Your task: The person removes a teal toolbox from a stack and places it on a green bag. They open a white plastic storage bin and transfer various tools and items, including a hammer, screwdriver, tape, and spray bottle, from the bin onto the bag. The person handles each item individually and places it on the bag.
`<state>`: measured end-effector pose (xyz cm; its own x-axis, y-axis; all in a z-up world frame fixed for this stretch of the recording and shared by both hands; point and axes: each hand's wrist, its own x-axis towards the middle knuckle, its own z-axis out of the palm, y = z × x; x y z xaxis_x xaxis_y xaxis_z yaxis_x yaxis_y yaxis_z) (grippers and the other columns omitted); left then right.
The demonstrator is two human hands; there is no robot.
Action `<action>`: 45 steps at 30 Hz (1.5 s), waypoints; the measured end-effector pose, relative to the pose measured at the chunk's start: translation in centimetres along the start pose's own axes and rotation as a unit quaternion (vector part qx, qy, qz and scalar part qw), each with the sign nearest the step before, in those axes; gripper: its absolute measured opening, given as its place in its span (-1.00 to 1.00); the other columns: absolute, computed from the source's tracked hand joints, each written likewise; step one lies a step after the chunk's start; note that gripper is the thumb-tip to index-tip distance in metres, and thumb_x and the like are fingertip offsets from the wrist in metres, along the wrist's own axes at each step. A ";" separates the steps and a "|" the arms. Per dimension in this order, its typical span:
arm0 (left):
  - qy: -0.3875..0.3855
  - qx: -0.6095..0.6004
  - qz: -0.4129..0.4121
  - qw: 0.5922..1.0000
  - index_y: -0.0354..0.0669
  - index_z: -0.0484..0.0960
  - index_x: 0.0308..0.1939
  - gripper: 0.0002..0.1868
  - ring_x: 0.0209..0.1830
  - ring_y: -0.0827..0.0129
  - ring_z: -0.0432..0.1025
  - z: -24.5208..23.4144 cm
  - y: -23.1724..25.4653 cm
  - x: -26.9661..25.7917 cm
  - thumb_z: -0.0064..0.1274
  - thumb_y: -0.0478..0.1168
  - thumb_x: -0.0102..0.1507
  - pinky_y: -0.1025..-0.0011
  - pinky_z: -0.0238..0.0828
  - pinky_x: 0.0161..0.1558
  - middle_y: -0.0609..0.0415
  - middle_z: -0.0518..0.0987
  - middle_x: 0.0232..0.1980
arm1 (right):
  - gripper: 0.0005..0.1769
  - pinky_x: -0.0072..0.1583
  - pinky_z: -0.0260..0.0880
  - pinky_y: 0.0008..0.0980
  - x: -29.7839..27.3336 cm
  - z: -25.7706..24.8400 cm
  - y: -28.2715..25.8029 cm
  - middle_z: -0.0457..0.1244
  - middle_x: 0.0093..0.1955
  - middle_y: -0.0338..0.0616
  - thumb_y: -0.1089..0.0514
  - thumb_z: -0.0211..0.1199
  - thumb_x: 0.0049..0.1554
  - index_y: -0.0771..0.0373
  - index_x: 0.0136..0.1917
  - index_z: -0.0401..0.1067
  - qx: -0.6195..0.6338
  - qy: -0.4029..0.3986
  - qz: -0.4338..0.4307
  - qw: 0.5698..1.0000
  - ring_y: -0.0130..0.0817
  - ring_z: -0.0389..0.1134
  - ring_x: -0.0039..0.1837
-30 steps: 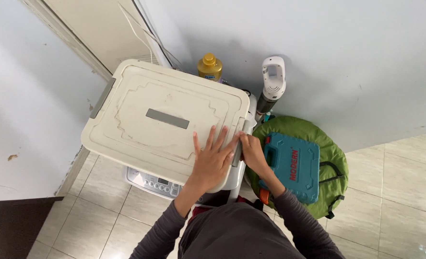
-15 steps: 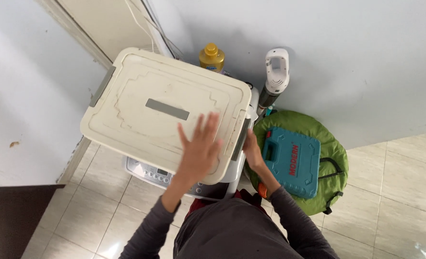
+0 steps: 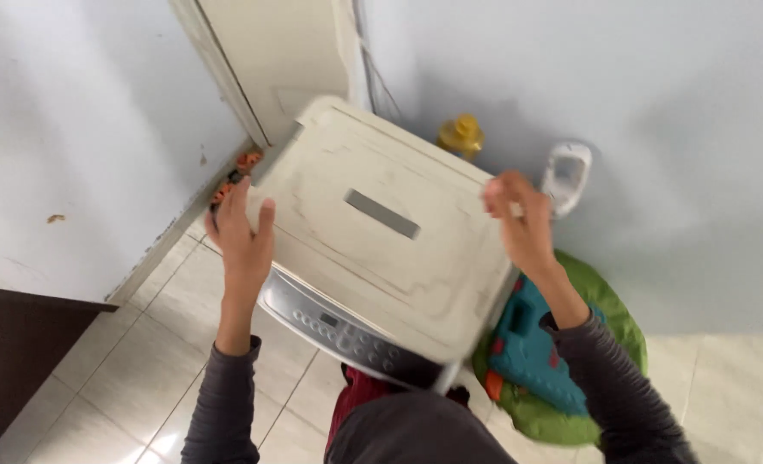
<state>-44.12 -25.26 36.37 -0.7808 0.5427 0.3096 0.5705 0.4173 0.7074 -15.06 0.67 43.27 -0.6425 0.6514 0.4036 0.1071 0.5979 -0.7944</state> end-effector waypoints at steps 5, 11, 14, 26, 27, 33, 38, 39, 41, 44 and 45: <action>-0.005 0.066 0.011 0.998 -0.23 0.53 0.30 -0.43 0.18 -0.18 0.46 3.7 -7.2 5.5 0.04 0.12 0.38 -0.07 0.21 0.26 -0.30 0.57 0.16 | -0.80 0.18 0.33 -0.16 7.7 9.3 -5.5 0.34 -0.10 -0.12 0.00 0.14 0.34 0.14 0.04 0.46 -0.032 -0.205 -0.054 0.977 -0.16 0.39 0.05; -0.191 0.093 -0.098 0.972 -0.08 0.53 0.26 -0.37 0.15 -0.03 0.53 5.9 -8.1 9.4 -0.20 0.28 0.36 -0.03 0.41 0.12 -0.13 0.62 0.12 | -0.62 0.50 -0.09 0.08 15.1 20.4 -2.7 0.23 0.33 -0.04 -0.10 -0.13 0.42 0.09 0.35 0.30 -0.176 -0.375 -0.179 0.893 -0.04 0.15 0.50; -0.239 0.109 -0.078 0.962 -0.20 0.53 0.17 -0.32 0.03 -0.11 0.57 6.9 -8.3 10.0 -0.31 0.31 0.37 -0.06 0.46 0.00 -0.23 0.64 0.01 | -0.51 0.56 -0.27 0.14 16.9 23.8 -0.2 0.17 0.43 -0.02 -0.23 -0.23 0.43 0.04 0.41 0.25 -0.250 -0.417 -0.223 0.845 -0.02 0.05 0.57; -0.273 0.086 -0.049 0.957 -0.42 0.46 -0.01 -0.32 -0.10 -0.27 0.58 5.2 -5.8 10.7 -0.58 0.15 0.50 -0.06 0.53 -0.09 -0.35 0.62 -0.13 | -0.49 0.46 -0.01 -0.06 19.6 27.8 4.0 0.17 0.06 -0.24 -0.32 -0.29 0.42 -0.04 0.28 0.32 -0.252 -0.467 -0.291 0.796 -0.25 0.18 0.27; -0.282 0.079 -0.050 0.955 -0.44 0.45 -0.02 -0.32 -0.10 -0.29 0.58 4.9 -5.8 10.8 -0.58 0.14 0.51 -0.07 0.53 -0.08 -0.37 0.61 -0.12 | -0.49 0.42 0.03 -0.09 19.8 28.0 4.1 0.16 0.01 -0.26 -0.32 -0.31 0.42 -0.05 0.27 0.33 -0.252 -0.474 -0.295 0.790 -0.28 0.18 0.22; -0.314 -0.050 -0.090 0.944 -0.43 0.50 -0.07 -0.25 -0.18 -0.28 0.57 4.9 -8.7 11.8 -0.59 0.22 0.49 0.04 0.56 -0.28 -0.38 0.60 -0.22 | -0.50 0.30 0.08 -0.18 21.4 29.3 3.7 0.23 -0.08 -0.25 -0.28 -0.31 0.43 -0.09 0.23 0.39 -0.212 -0.521 -0.267 0.783 -0.28 0.23 0.10; -0.380 -0.172 -0.133 0.899 -0.46 0.52 0.05 -0.19 0.16 -0.42 0.39 4.6 -10.6 13.4 -0.50 0.29 0.44 -0.12 0.33 0.10 -0.50 0.51 0.07 | -0.40 0.34 0.05 -0.09 23.1 30.2 3.0 0.29 -0.06 -0.19 -0.31 -0.33 0.42 0.01 0.23 0.42 -0.202 -0.580 -0.211 0.760 -0.20 0.28 0.12; -0.410 -0.235 -0.168 0.865 -0.51 0.51 0.24 -0.08 0.36 -0.44 0.26 4.7 -10.8 13.7 -0.46 0.37 0.41 -0.16 0.16 0.35 -0.55 0.44 0.29 | -0.39 0.36 0.02 -0.03 23.1 30.2 2.5 0.29 -0.09 -0.18 -0.30 -0.31 0.42 0.07 0.17 0.46 -0.184 -0.585 -0.185 0.768 -0.18 0.29 0.11; -0.423 -0.249 -0.201 0.848 -0.51 0.47 0.29 -0.12 0.28 -0.30 0.34 6.2 -13.8 13.2 -0.41 0.33 0.42 -0.05 0.21 0.30 -0.49 0.47 0.27 | -0.45 0.31 0.10 -0.06 22.7 29.6 0.5 0.30 -0.08 -0.10 -0.21 -0.26 0.44 0.13 0.16 0.46 -0.113 -0.540 -0.188 0.813 -0.13 0.32 0.10; -0.427 -0.283 -0.262 0.818 -0.52 0.46 0.31 -0.20 0.08 -0.07 0.44 6.4 -14.2 13.5 -0.32 0.25 0.44 0.11 0.27 0.22 -0.37 0.55 0.15 | -0.53 0.26 0.19 -0.06 22.6 27.8 -0.7 0.31 -0.03 0.01 -0.09 -0.20 0.45 0.22 0.12 0.45 -0.019 -0.450 -0.199 0.871 -0.02 0.36 0.09; -0.421 -0.302 -0.295 0.803 -0.52 0.48 0.29 -0.24 -0.03 0.01 0.46 6.0 -13.7 13.5 -0.28 0.20 0.44 0.16 0.27 0.19 -0.31 0.60 0.04 | -0.54 0.26 0.21 -0.02 22.4 27.1 -0.7 0.30 0.00 0.02 -0.06 -0.18 0.45 0.26 0.11 0.44 0.007 -0.411 -0.204 0.888 0.03 0.36 0.10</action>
<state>-60.96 -19.27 27.06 -0.2766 0.7868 -0.5517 -0.2618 0.4907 0.8311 -50.10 2.18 40.59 -0.9631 -0.1842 0.1962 -0.2687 0.6961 -0.6658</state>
